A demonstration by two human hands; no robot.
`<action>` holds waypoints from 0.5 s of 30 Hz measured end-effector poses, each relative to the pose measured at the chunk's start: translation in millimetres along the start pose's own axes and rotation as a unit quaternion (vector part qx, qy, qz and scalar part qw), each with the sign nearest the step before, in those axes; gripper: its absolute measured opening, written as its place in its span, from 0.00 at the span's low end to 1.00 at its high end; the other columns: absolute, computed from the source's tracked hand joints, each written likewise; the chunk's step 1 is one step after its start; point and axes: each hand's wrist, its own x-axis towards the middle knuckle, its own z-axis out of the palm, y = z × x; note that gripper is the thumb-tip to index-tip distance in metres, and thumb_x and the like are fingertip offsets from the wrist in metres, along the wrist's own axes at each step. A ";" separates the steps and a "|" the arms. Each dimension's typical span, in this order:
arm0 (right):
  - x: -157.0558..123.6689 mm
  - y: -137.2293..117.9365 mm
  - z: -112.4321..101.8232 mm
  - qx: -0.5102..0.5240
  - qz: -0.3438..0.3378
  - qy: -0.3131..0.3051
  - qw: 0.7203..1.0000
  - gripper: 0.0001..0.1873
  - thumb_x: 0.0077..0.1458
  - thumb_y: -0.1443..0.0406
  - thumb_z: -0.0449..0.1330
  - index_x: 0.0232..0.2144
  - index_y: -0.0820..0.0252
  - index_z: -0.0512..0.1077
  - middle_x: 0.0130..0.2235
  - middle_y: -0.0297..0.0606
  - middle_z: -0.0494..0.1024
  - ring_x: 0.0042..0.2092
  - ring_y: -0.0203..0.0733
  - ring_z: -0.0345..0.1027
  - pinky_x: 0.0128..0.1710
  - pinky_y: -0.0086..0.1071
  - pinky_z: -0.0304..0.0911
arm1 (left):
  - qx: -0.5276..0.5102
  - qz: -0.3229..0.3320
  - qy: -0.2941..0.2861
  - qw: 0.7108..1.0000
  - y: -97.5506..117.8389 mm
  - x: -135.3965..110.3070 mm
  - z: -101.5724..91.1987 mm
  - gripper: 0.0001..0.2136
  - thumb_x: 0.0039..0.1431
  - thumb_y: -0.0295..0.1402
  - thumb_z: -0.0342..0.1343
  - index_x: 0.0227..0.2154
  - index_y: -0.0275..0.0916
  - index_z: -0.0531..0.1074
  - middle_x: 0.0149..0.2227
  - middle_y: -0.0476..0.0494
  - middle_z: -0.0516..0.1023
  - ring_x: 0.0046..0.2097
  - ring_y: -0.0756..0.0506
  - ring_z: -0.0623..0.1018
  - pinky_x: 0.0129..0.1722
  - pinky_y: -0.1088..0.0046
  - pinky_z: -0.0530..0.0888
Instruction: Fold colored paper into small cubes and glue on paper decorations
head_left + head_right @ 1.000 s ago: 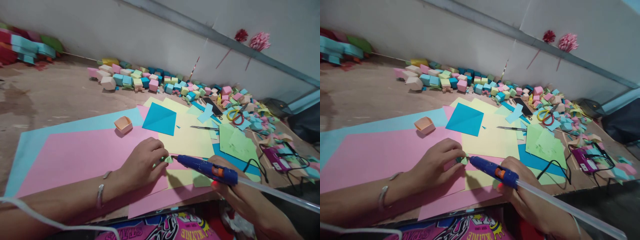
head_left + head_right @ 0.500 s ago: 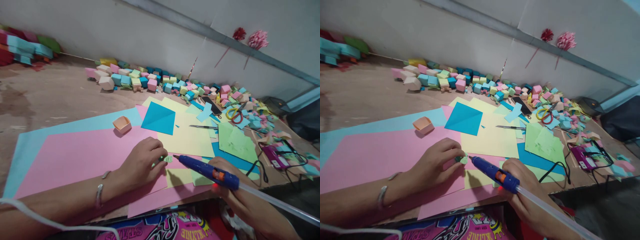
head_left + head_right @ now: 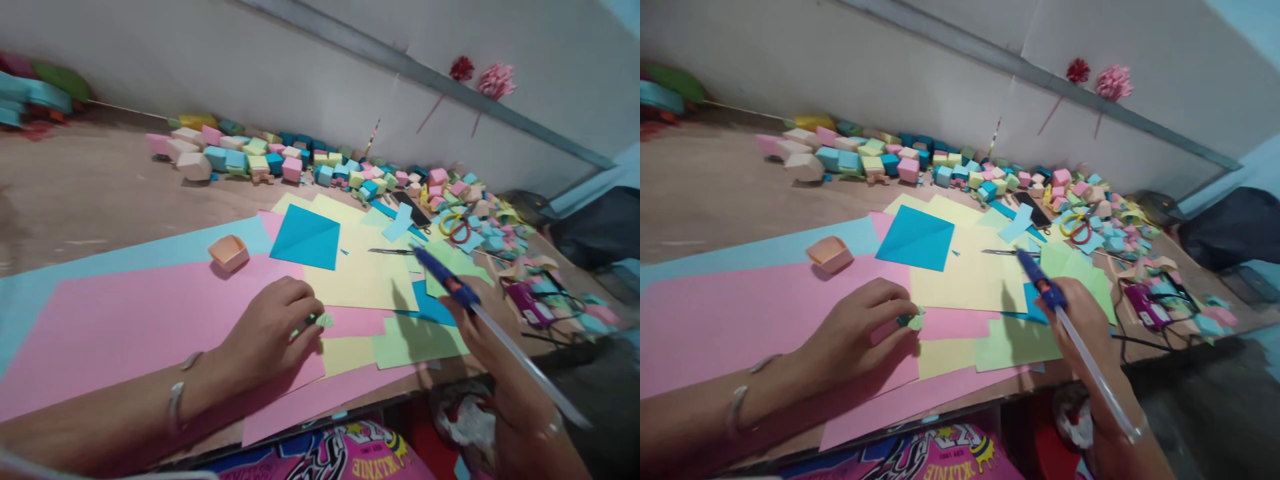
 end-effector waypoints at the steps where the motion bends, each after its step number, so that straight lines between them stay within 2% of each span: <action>1: 4.0 22.2 4.5 -0.063 0.041 0.017 0.997 0.16 0.60 0.57 0.51 0.45 0.60 0.67 0.42 0.48 0.73 0.44 0.52 0.69 0.40 0.38 0.63 | 0.002 0.006 0.007 1.000 -1.3 -0.1 0.4 0.04 0.58 0.30 0.54 0.34 0.39 0.73 0.35 0.42 0.74 0.37 0.43 0.71 0.35 0.64 0.69; 2: 7.5 45.0 7.8 -0.115 0.074 0.027 0.990 0.17 0.59 0.58 0.51 0.48 0.61 0.67 0.43 0.49 0.73 0.46 0.54 0.68 0.41 0.39 0.63 | 0.007 0.008 0.013 1.000 -3.0 -0.3 1.0 0.04 0.58 0.31 0.54 0.34 0.41 0.73 0.35 0.42 0.74 0.37 0.42 0.72 0.35 0.64 0.69; 5: 12.9 105.5 12.5 -0.195 0.118 -0.003 0.974 0.22 0.58 0.65 0.50 0.54 0.64 0.64 0.46 0.52 0.72 0.49 0.55 0.65 0.43 0.40 0.63 | 0.003 0.018 0.040 0.999 -10.5 -1.0 3.9 0.06 0.55 0.34 0.56 0.36 0.46 0.74 0.36 0.43 0.75 0.38 0.41 0.73 0.34 0.64 0.70; 8: 12.0 142.1 15.8 -0.214 0.118 -0.047 0.968 0.26 0.54 0.67 0.53 0.56 0.66 0.64 0.48 0.53 0.70 0.50 0.54 0.63 0.45 0.40 0.62 | -0.003 0.001 0.052 0.999 -16.8 -1.0 7.3 0.07 0.53 0.38 0.58 0.36 0.48 0.75 0.38 0.43 0.75 0.39 0.39 0.74 0.33 0.62 0.71; 12: 8.9 158.0 20.1 -0.198 0.099 -0.091 0.971 0.30 0.48 0.73 0.55 0.56 0.67 0.65 0.49 0.53 0.69 0.51 0.53 0.63 0.46 0.39 0.63 | -0.005 0.000 0.054 0.999 -16.8 -0.4 9.8 0.08 0.55 0.40 0.56 0.36 0.47 0.75 0.41 0.42 0.75 0.40 0.38 0.75 0.33 0.61 0.72; 15: 9.7 141.7 18.3 -0.167 0.077 -0.098 0.978 0.32 0.45 0.75 0.55 0.56 0.69 0.65 0.52 0.56 0.68 0.52 0.57 0.63 0.47 0.43 0.63 | -0.012 -0.016 0.052 0.998 -12.8 0.7 8.7 0.06 0.56 0.36 0.55 0.35 0.45 0.75 0.44 0.41 0.74 0.44 0.39 0.74 0.38 0.60 0.72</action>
